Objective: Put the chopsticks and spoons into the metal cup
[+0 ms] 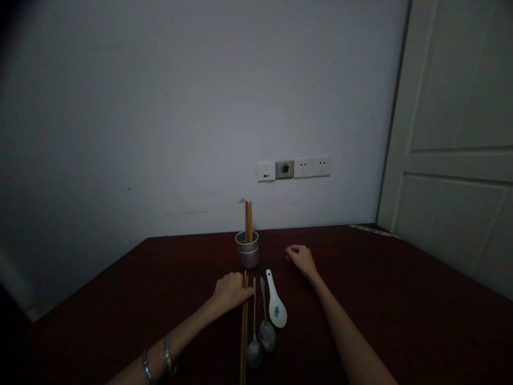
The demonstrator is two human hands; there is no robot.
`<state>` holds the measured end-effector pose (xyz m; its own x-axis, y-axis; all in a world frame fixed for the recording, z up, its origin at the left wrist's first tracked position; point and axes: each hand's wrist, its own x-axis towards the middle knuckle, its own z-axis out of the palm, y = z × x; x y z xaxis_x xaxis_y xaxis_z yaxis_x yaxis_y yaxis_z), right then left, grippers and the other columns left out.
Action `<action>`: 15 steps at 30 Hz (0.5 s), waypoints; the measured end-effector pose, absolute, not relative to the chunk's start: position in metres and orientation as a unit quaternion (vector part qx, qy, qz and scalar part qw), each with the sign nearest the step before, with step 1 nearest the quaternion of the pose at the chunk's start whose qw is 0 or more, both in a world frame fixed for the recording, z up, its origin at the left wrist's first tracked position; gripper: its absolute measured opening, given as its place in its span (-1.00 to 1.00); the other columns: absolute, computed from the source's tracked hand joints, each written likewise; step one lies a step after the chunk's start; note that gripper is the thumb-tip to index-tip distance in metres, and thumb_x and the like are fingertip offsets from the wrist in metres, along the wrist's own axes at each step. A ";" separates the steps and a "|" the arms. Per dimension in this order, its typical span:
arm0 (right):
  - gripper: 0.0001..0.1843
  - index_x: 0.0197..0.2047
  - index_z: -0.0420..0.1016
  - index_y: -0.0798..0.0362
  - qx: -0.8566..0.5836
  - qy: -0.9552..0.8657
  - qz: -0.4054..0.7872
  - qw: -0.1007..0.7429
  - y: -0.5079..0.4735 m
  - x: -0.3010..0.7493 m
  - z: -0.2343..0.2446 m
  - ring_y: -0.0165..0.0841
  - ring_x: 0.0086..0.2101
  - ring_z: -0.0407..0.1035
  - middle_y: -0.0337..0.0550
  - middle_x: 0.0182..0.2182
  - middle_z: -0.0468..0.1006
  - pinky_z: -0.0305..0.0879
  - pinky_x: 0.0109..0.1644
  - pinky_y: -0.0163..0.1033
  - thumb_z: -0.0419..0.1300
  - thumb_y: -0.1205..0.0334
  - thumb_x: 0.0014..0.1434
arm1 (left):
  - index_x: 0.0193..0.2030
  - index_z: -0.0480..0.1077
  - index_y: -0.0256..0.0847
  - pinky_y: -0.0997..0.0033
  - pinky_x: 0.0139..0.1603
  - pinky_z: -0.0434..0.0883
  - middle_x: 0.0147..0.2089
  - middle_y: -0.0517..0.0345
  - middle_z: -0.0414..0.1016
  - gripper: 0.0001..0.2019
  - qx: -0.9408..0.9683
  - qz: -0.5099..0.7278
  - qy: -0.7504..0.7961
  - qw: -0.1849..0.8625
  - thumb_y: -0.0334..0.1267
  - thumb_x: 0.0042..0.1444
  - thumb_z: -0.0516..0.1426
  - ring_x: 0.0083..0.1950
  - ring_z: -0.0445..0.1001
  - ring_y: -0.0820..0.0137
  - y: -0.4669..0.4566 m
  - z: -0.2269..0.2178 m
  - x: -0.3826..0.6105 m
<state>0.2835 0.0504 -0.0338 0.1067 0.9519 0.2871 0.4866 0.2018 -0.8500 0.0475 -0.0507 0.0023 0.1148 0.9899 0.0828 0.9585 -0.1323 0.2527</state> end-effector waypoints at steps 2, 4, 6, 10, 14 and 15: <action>-0.70 -0.46 0.53 0.13 -0.581 -0.621 0.248 0.463 0.050 0.284 -0.034 -0.37 -0.54 0.38 -0.17 -0.64 0.51 0.20 -0.44 -0.37 0.05 0.13 -0.05 | -0.37 0.49 -0.28 0.23 -0.31 0.35 -0.32 -0.20 0.51 -0.70 0.741 0.107 0.659 0.067 -0.11 -0.10 0.05 -0.26 0.48 0.07 -0.052 0.004 0.048; -0.68 -0.45 0.54 0.13 -0.581 -0.627 0.246 0.457 0.051 0.284 -0.034 -0.36 -0.53 0.39 -0.17 -0.63 0.51 0.20 -0.43 -0.36 0.04 0.12 -0.05 | -0.35 0.49 -0.28 0.28 -0.29 0.35 -0.30 -0.18 0.51 -0.68 0.735 0.091 0.669 0.068 -0.10 -0.10 0.05 -0.24 0.48 0.11 -0.054 0.007 0.047; -0.67 -0.45 0.54 0.14 -0.582 -0.630 0.245 0.452 0.051 0.285 -0.034 -0.35 -0.52 0.40 -0.16 -0.62 0.52 0.20 -0.41 -0.36 0.04 0.10 -0.05 | -0.33 0.49 -0.27 0.33 -0.29 0.35 -0.28 -0.15 0.51 -0.66 0.730 0.075 0.676 0.070 -0.09 -0.09 0.03 -0.23 0.48 0.16 -0.057 0.010 0.046; -0.66 -0.45 0.53 0.15 -0.581 -0.636 0.246 0.444 0.052 0.285 -0.034 -0.35 -0.52 0.39 -0.15 -0.61 0.52 0.20 -0.41 -0.35 0.03 0.09 -0.05 | -0.40 0.48 -0.27 0.40 -0.38 0.32 -0.37 -0.09 0.50 -0.69 0.735 0.081 0.669 0.079 -0.11 -0.09 0.02 -0.30 0.48 0.22 -0.062 0.013 0.043; -0.65 -0.43 0.53 0.15 -0.581 -0.636 0.246 0.444 0.049 0.285 -0.032 -0.35 -0.52 0.39 -0.15 -0.62 0.51 0.20 -0.41 -0.34 0.02 0.09 -0.04 | -0.55 0.44 -0.29 0.50 -0.52 0.19 -0.52 0.02 0.45 -0.76 0.755 0.138 0.631 0.113 -0.20 -0.11 0.02 -0.48 0.42 0.36 -0.067 0.019 0.040; -0.65 -0.43 0.53 0.15 -0.582 -0.635 0.246 0.444 0.048 0.284 -0.031 -0.34 -0.52 0.39 -0.16 -0.63 0.51 0.20 -0.41 -0.34 0.02 0.09 -0.04 | -0.57 0.43 -0.29 0.51 -0.53 0.16 -0.55 0.06 0.43 -0.78 0.759 0.160 0.620 0.120 -0.22 -0.12 0.03 -0.51 0.39 0.40 -0.068 0.023 0.040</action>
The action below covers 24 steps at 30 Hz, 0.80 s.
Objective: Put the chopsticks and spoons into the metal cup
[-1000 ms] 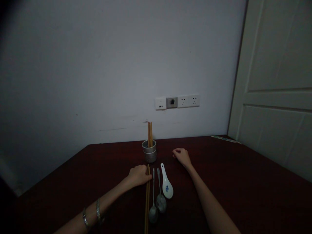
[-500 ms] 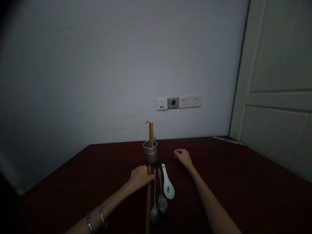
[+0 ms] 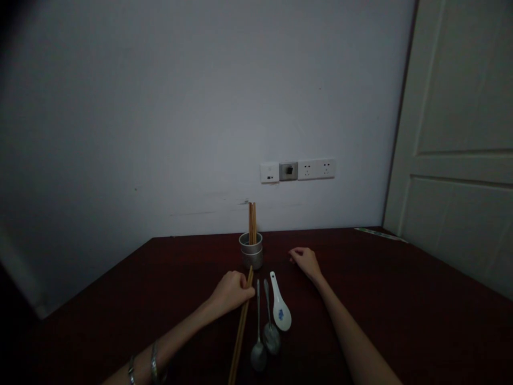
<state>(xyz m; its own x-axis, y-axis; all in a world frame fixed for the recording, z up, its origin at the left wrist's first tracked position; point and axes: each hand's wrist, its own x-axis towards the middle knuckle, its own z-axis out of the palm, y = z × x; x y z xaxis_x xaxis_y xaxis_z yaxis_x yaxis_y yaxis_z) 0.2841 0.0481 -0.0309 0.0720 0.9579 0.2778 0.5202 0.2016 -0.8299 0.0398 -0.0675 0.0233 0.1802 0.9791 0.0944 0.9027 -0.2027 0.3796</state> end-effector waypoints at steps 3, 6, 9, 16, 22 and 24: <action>-0.66 -0.43 0.52 0.14 -0.578 -0.633 0.253 0.449 0.046 0.283 -0.029 -0.34 -0.52 0.39 -0.16 -0.63 0.51 0.20 -0.41 -0.34 0.03 0.10 -0.04 | -0.63 0.37 -0.28 0.52 -0.55 0.10 -0.61 0.15 0.37 -0.84 0.763 0.241 0.588 0.118 -0.28 -0.17 0.05 -0.55 0.33 0.46 -0.070 0.043 0.040; -0.67 -0.46 0.50 0.16 -0.561 -0.625 0.275 0.468 0.049 0.284 -0.031 -0.36 -0.55 0.38 -0.15 -0.63 0.50 0.20 -0.43 -0.34 0.04 0.09 -0.04 | -0.67 0.30 -0.27 0.53 -0.56 0.07 -0.65 0.22 0.30 -0.86 0.759 0.315 0.561 0.099 -0.30 -0.17 0.07 -0.58 0.26 0.50 -0.073 0.071 0.043; -0.67 -0.46 0.49 0.18 -0.542 -0.605 0.308 0.495 0.052 0.286 -0.035 -0.37 -0.57 0.37 -0.12 -0.62 0.50 0.22 -0.45 -0.33 0.07 0.07 -0.06 | -0.67 0.26 -0.26 0.53 -0.55 0.06 -0.66 0.25 0.26 -0.82 0.755 0.377 0.532 0.074 -0.27 -0.14 0.07 -0.59 0.21 0.53 -0.074 0.101 0.046; -0.69 -0.50 0.51 0.19 -0.517 -0.569 0.326 0.549 0.048 0.278 -0.006 -0.34 -0.52 0.39 -0.06 -0.58 0.53 0.25 -0.48 -0.33 0.18 0.06 -0.11 | -0.61 0.26 -0.26 0.53 -0.51 0.10 -0.62 0.25 0.27 -0.81 0.738 0.477 0.476 -0.035 -0.23 -0.08 0.07 -0.58 0.20 0.55 -0.071 0.151 0.055; -0.70 -0.40 0.52 0.16 -0.374 -0.565 0.496 0.543 0.005 0.244 0.087 -0.34 -0.45 0.45 -0.02 -0.47 0.56 0.36 -0.38 -0.29 0.26 0.09 -0.14 | -0.59 0.24 -0.24 0.55 -0.52 0.11 -0.64 0.29 0.23 -0.82 0.742 0.511 0.432 -0.035 -0.24 -0.06 0.07 -0.59 0.19 0.55 -0.064 0.153 0.057; -0.70 -0.34 0.53 0.15 -0.336 -0.589 0.532 0.507 -0.018 0.236 0.116 -0.32 -0.39 0.46 -0.01 -0.39 0.57 0.37 -0.30 -0.26 0.28 0.12 -0.15 | -0.59 0.23 -0.24 0.55 -0.52 0.12 -0.63 0.29 0.24 -0.82 0.750 0.505 0.425 -0.032 -0.23 -0.05 0.07 -0.59 0.20 0.55 -0.064 0.151 0.056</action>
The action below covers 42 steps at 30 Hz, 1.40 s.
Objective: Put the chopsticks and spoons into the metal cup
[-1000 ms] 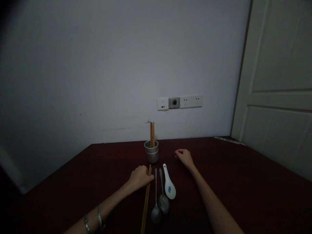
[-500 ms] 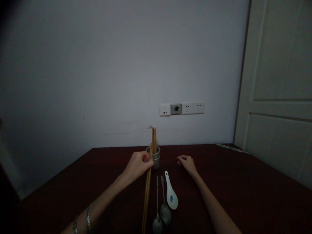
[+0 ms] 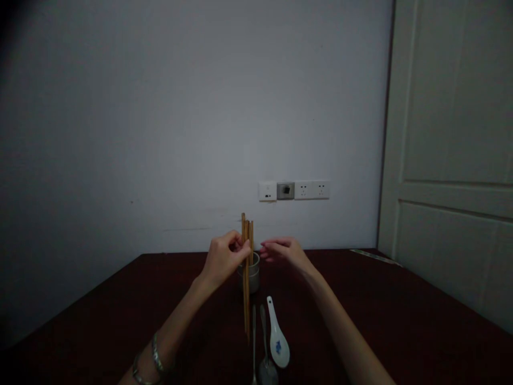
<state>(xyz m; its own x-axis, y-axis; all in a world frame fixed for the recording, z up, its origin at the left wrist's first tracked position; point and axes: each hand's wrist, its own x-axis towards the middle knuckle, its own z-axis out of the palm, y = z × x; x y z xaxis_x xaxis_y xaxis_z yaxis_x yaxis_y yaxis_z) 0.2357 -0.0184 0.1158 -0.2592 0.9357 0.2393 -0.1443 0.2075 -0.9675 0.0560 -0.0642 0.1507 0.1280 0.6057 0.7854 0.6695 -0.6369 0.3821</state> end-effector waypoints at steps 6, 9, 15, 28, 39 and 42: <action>-0.59 -0.20 0.52 0.13 -0.289 -0.699 0.511 0.408 -0.062 0.218 0.143 -0.32 -0.31 0.44 -0.08 -0.34 0.57 0.34 -0.18 -0.20 0.31 0.16 -0.17 | -0.58 0.21 -0.23 0.55 -0.52 0.13 -0.64 0.30 0.24 -0.82 -0.745 -0.513 -0.425 0.028 -0.23 -0.04 0.07 -0.59 0.20 0.55 -0.067 0.151 0.053; -0.61 -0.21 0.53 0.13 -0.280 -0.731 0.464 0.413 -0.065 0.207 0.138 -0.34 -0.35 0.42 -0.13 -0.37 0.56 0.32 -0.20 -0.20 0.28 0.13 -0.14 | -0.58 0.20 -0.23 0.55 -0.52 0.14 -0.64 0.30 0.24 -0.81 -0.743 -0.515 -0.427 0.027 -0.23 -0.04 0.06 -0.60 0.20 0.55 -0.068 0.153 0.054; -0.73 -0.36 0.57 0.16 -0.290 -0.751 0.385 0.452 -0.068 0.194 0.136 -0.37 -0.42 0.37 -0.20 -0.48 0.52 0.29 -0.27 -0.26 0.20 0.14 -0.05 | -0.57 0.21 -0.23 0.54 -0.51 0.14 -0.64 0.30 0.23 -0.82 -0.731 -0.514 -0.447 0.040 -0.22 -0.03 0.05 -0.59 0.20 0.54 -0.070 0.153 0.055; -0.68 -0.37 0.55 0.16 -0.280 -0.707 0.465 0.454 -0.062 0.199 0.134 -0.43 -0.50 0.36 -0.17 -0.50 0.53 0.31 -0.40 -0.33 0.24 0.06 -0.10 | -0.42 0.44 -0.30 0.54 -0.49 0.27 -0.46 0.13 0.45 -0.76 -0.731 -0.544 -0.380 -0.159 -0.14 -0.01 0.09 -0.49 0.34 0.50 -0.068 0.159 0.048; -0.72 -0.36 0.56 0.13 -0.254 -0.720 0.497 0.411 -0.069 0.201 0.139 -0.42 -0.44 0.40 -0.14 -0.44 0.55 0.33 -0.33 -0.32 0.24 0.09 -0.07 | -0.41 0.45 -0.38 0.58 -0.69 0.21 -0.64 0.23 0.35 -0.72 -0.668 -0.551 -0.342 -0.366 -0.14 -0.13 0.20 -0.70 0.21 0.60 -0.072 0.166 0.046; -0.72 -0.36 0.56 0.13 -0.253 -0.717 0.502 0.412 -0.069 0.201 0.139 -0.42 -0.43 0.40 -0.14 -0.44 0.55 0.34 -0.32 -0.31 0.24 0.09 -0.07 | -0.42 0.45 -0.37 0.58 -0.70 0.20 -0.66 0.24 0.34 -0.73 -0.668 -0.553 -0.340 -0.364 -0.14 -0.13 0.20 -0.70 0.21 0.60 -0.072 0.166 0.046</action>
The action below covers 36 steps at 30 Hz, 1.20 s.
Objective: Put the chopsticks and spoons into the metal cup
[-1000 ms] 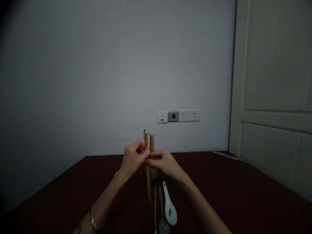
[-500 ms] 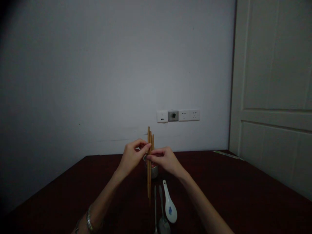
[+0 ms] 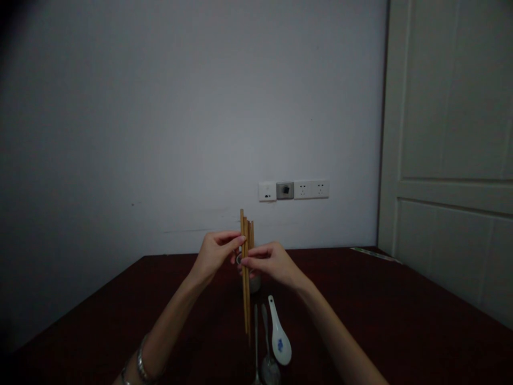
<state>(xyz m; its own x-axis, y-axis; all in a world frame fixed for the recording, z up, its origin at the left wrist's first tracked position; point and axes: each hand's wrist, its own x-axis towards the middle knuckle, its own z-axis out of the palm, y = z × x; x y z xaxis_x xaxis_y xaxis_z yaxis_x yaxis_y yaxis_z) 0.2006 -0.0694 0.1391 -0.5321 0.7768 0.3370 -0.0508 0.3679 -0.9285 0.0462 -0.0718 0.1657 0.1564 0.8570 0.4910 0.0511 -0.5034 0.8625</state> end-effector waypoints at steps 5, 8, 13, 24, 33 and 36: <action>-0.69 -0.31 0.57 0.11 -0.260 -0.723 0.494 0.408 -0.072 0.201 0.142 -0.42 -0.43 0.40 -0.13 -0.42 0.56 0.35 -0.33 -0.30 0.24 0.08 -0.07 | -0.39 0.45 -0.38 0.57 -0.71 0.19 -0.67 0.24 0.32 -0.69 0.664 0.558 0.335 0.369 -0.11 -0.14 0.21 -0.71 0.21 0.59 -0.071 0.164 0.046; -0.71 -0.31 0.57 0.10 -0.262 -0.729 0.486 0.405 -0.073 0.202 0.143 -0.43 -0.44 0.39 -0.14 -0.42 0.56 0.34 -0.34 -0.31 0.24 0.09 -0.07 | -0.38 0.44 -0.39 0.57 -0.71 0.19 -0.67 0.24 0.32 -0.69 0.660 0.559 0.337 0.372 -0.12 -0.14 0.21 -0.71 0.21 0.59 -0.072 0.164 0.047; -0.72 -0.31 0.57 0.09 -0.263 -0.728 0.484 0.407 -0.072 0.202 0.142 -0.44 -0.44 0.38 -0.15 -0.41 0.56 0.33 -0.33 -0.32 0.23 0.10 -0.06 | -0.40 0.44 -0.38 0.58 -0.70 0.19 -0.67 0.24 0.32 -0.71 0.665 0.554 0.336 0.371 -0.13 -0.13 0.20 -0.70 0.21 0.59 -0.073 0.165 0.047; -0.73 -0.35 0.58 0.09 -0.267 -0.737 0.474 0.402 -0.075 0.203 0.144 -0.45 -0.47 0.36 -0.18 -0.46 0.54 0.31 -0.36 -0.34 0.23 0.08 -0.06 | -0.40 0.45 -0.37 0.57 -0.69 0.18 -0.66 0.24 0.33 -0.70 0.663 0.551 0.345 0.370 -0.11 -0.14 0.21 -0.70 0.22 0.59 -0.071 0.162 0.045; -0.69 -0.27 0.56 0.09 -0.257 -0.735 0.486 0.397 -0.075 0.204 0.145 -0.42 -0.39 0.40 -0.14 -0.37 0.56 0.34 -0.30 -0.30 0.21 0.08 -0.04 | -0.40 0.44 -0.38 0.56 -0.70 0.19 -0.64 0.21 0.35 -0.72 0.668 0.547 0.343 0.370 -0.14 -0.12 0.20 -0.70 0.21 0.58 -0.073 0.160 0.046; -0.67 -0.24 0.55 0.08 -0.258 -0.741 0.475 0.397 -0.073 0.204 0.144 -0.39 -0.38 0.41 -0.13 -0.35 0.56 0.35 -0.30 -0.29 0.21 0.06 -0.04 | -0.43 0.44 -0.36 0.57 -0.70 0.18 -0.66 0.22 0.34 -0.75 0.672 0.543 0.338 0.375 -0.15 -0.11 0.20 -0.69 0.22 0.58 -0.074 0.160 0.047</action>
